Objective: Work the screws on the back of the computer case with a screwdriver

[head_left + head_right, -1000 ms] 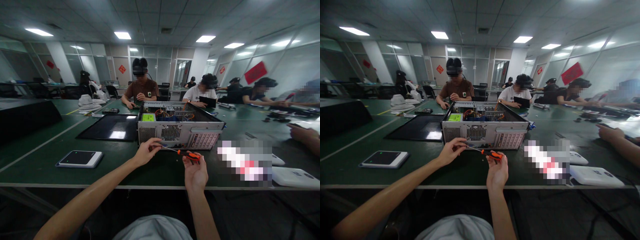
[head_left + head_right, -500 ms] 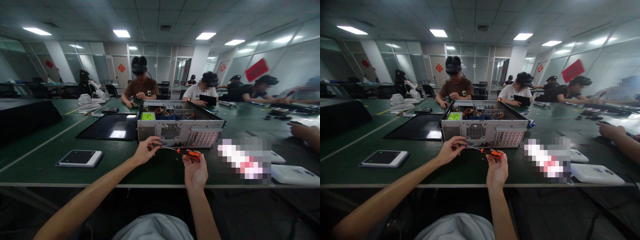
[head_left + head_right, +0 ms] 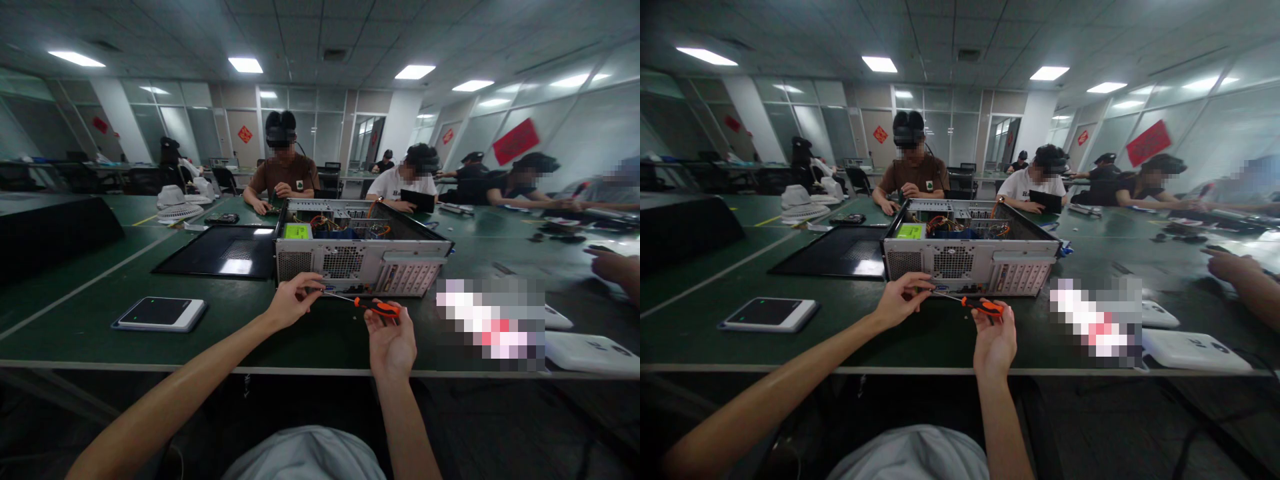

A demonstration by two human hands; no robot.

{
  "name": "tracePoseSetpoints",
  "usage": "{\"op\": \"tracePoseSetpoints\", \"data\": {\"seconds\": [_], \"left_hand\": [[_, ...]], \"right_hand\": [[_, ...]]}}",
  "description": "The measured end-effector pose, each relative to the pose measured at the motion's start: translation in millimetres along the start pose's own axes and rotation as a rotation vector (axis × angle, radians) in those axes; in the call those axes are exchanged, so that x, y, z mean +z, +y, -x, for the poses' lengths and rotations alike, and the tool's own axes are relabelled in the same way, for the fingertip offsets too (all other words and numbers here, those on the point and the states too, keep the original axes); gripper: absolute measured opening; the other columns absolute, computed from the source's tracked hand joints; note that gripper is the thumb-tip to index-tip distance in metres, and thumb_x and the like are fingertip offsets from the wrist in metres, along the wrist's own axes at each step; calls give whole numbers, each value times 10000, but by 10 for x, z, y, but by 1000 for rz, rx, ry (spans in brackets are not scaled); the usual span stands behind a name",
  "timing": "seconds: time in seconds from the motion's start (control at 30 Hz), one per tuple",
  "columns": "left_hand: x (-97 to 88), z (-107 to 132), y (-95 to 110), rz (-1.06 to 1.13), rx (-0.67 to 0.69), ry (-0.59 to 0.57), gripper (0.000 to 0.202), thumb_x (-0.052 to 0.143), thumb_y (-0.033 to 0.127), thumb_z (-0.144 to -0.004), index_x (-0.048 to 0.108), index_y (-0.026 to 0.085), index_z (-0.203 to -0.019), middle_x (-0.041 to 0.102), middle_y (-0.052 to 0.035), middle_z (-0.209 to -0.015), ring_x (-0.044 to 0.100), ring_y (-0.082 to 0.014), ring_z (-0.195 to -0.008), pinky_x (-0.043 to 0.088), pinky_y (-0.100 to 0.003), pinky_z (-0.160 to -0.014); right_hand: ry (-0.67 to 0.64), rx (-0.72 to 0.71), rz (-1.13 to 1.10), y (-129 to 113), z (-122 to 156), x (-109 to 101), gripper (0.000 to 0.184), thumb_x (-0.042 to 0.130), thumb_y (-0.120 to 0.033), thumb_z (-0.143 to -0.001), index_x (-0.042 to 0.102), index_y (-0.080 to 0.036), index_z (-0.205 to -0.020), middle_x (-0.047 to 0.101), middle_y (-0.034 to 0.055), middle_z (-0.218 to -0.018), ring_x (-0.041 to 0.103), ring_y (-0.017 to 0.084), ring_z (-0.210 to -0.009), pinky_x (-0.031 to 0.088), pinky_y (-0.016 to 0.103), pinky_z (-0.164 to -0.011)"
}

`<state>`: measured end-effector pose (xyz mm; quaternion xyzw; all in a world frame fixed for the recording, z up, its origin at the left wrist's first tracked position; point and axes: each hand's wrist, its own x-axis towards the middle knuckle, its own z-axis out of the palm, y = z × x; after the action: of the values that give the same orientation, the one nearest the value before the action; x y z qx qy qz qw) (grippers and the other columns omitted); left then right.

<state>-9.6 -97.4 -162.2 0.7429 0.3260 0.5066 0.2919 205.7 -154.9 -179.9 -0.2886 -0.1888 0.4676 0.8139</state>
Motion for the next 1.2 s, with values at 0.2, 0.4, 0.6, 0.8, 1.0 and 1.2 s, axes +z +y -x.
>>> {"op": "tracePoseSetpoints", "data": {"seconds": [0.2, 0.4, 0.6, 0.8, 1.0, 1.2], "left_hand": [[-29, 15, -29, -16, 7, -3, 367, 678, 361, -942, 616, 189, -1260, 781, -100, -1110, 659, -95, -510, 557, -202, -465], [-29, 10, -16, 6, -11, -17, 372, 664, 382, -952, 610, 188, -1265, 776, -111, -1128, 655, -94, -497, 555, -207, -455], [-16, -1, 7, 47, -37, -7, 346, 667, 361, -941, 626, 186, -1237, 781, -96, -1091, 628, -76, -473, 538, -188, -440], [-11, 8, -85, -14, 18, 42, 308, 681, 355, -936, 650, 191, -1195, 793, -86, -1071, 669, -92, -508, 551, -182, -440], [-15, 16, -113, -35, 42, 81, 302, 701, 372, -931, 664, 198, -1176, 801, -80, -1078, 720, -119, -556, 584, -193, -447], [-25, 16, -74, -86, 100, 87, 375, 688, 390, -950, 653, 183, -1261, 809, -87, -1048, 702, -113, -512, 590, -201, -433]], "right_hand": [[12, 16, -14, -4, -26, -13, 302, 720, -489, -815, 633, -215, -906, 747, 14, -867, 716, 167, -753, 613, 342, -729], [5, 25, -9, -19, -25, -14, 306, 728, -481, -806, 625, -212, -908, 761, 9, -853, 730, 162, -741, 621, 335, -748], [-32, 26, 10, -32, -7, -4, 294, 734, -450, -810, 640, -193, -917, 770, 39, -878, 741, 174, -750, 628, 372, -800], [-58, 13, 7, -28, 3, 11, 326, 766, -471, -794, 653, -195, -925, 772, 30, -882, 744, 170, -743, 639, 361, -774], [-31, 23, -16, -23, 11, 35, 387, 831, -503, -731, 677, -189, -898, 775, 15, -860, 754, 159, -729, 647, 321, -758], [-13, 7, -20, -8, 13, 34, 403, 849, -524, -724, 697, -187, -886, 768, -2, -854, 756, 155, -724, 660, 330, -762]]}}
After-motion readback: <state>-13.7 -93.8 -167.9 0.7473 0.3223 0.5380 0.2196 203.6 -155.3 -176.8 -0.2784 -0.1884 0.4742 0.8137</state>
